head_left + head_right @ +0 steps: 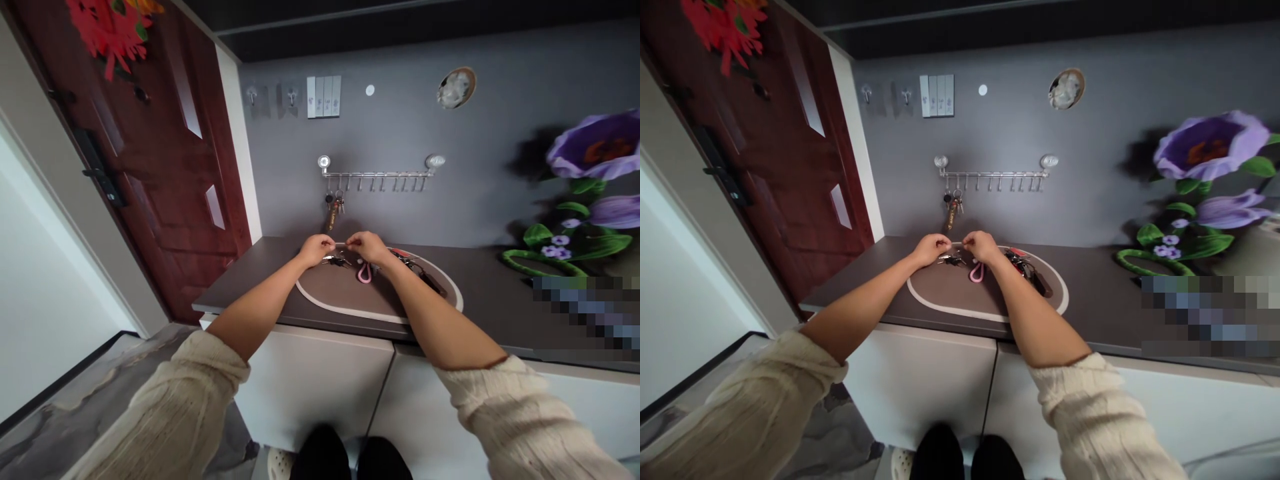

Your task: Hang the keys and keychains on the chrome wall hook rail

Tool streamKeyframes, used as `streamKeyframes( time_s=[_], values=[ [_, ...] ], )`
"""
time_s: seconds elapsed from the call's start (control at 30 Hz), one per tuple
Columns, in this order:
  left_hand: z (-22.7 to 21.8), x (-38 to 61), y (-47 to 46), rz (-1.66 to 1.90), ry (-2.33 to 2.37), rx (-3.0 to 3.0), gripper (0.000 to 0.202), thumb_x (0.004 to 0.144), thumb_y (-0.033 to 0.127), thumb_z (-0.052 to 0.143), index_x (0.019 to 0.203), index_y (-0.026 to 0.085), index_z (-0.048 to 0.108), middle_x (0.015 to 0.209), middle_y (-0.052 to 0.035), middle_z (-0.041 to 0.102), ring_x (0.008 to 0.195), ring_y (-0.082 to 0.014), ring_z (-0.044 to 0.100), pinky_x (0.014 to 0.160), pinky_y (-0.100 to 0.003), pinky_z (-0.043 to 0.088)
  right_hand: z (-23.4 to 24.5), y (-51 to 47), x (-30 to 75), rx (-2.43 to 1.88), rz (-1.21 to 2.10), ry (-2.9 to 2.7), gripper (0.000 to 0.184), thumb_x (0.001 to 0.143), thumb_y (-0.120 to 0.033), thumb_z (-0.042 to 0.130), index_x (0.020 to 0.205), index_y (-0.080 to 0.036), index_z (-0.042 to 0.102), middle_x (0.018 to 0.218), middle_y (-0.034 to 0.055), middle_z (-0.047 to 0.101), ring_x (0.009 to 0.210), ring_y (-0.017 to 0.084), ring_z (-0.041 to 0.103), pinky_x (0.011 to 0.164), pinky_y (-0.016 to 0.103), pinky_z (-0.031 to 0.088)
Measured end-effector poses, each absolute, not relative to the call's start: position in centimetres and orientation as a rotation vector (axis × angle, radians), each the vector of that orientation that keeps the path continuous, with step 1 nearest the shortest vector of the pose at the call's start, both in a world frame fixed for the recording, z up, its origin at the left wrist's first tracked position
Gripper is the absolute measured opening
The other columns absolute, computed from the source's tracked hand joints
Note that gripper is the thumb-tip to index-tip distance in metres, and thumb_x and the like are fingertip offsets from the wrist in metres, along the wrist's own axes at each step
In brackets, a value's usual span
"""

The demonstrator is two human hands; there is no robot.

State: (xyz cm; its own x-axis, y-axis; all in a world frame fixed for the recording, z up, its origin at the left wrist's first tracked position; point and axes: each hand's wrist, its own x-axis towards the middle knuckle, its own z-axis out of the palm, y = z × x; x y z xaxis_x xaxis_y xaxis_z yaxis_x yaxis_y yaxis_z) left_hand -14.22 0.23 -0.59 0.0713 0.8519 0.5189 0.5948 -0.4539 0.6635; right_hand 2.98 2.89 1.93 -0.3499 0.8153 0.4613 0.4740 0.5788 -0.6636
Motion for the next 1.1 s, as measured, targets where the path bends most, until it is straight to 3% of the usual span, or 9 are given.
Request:
streamKeyframes(
  time_s=[0.23, 0.5, 1.1],
  values=[
    [-0.48, -13.85, -0.11, 1.176, 1.516, 2.190, 0.013, 0.067, 0.018, 0.054, 0.073, 0.014, 0.065, 0.066, -0.0025, 0.061, 0.060, -0.0117, 0.050, 0.059, -0.023, 0.037, 1.21, 3.66, 2.89, -1.080, 0.361, -2.246, 0.014, 0.054, -0.008, 0.065, 0.057, -0.022, 0.066, 0.055, -0.0020, 0.061, 0.054, 0.011, 0.050, 0.059, 0.022, 0.035],
    [-0.49, -13.81, 0.03, 1.029, 1.506, 2.334, 0.017, 0.070, 0.021, 0.051, 0.077, 0.014, 0.065, 0.071, -0.0020, 0.063, 0.063, -0.0114, 0.052, 0.062, -0.022, 0.037, 1.32, 3.26, 2.59, -1.243, 0.074, -2.499, 0.017, 0.069, -0.020, 0.055, 0.081, -0.017, 0.067, 0.079, 0.0030, 0.066, 0.071, 0.013, 0.056, 0.062, 0.019, 0.036],
    [0.21, -13.56, -0.33, 1.209, 1.481, 2.295, 0.014, 0.070, 0.023, 0.053, 0.073, 0.014, 0.063, 0.070, -0.0029, 0.063, 0.064, -0.0120, 0.053, 0.063, -0.023, 0.038, 1.81, 2.87, 2.20, -1.150, 0.224, -2.288, 0.012, 0.071, -0.016, 0.050, 0.078, -0.015, 0.061, 0.072, 0.0033, 0.062, 0.061, 0.009, 0.048, 0.059, 0.019, 0.034]
  ],
)
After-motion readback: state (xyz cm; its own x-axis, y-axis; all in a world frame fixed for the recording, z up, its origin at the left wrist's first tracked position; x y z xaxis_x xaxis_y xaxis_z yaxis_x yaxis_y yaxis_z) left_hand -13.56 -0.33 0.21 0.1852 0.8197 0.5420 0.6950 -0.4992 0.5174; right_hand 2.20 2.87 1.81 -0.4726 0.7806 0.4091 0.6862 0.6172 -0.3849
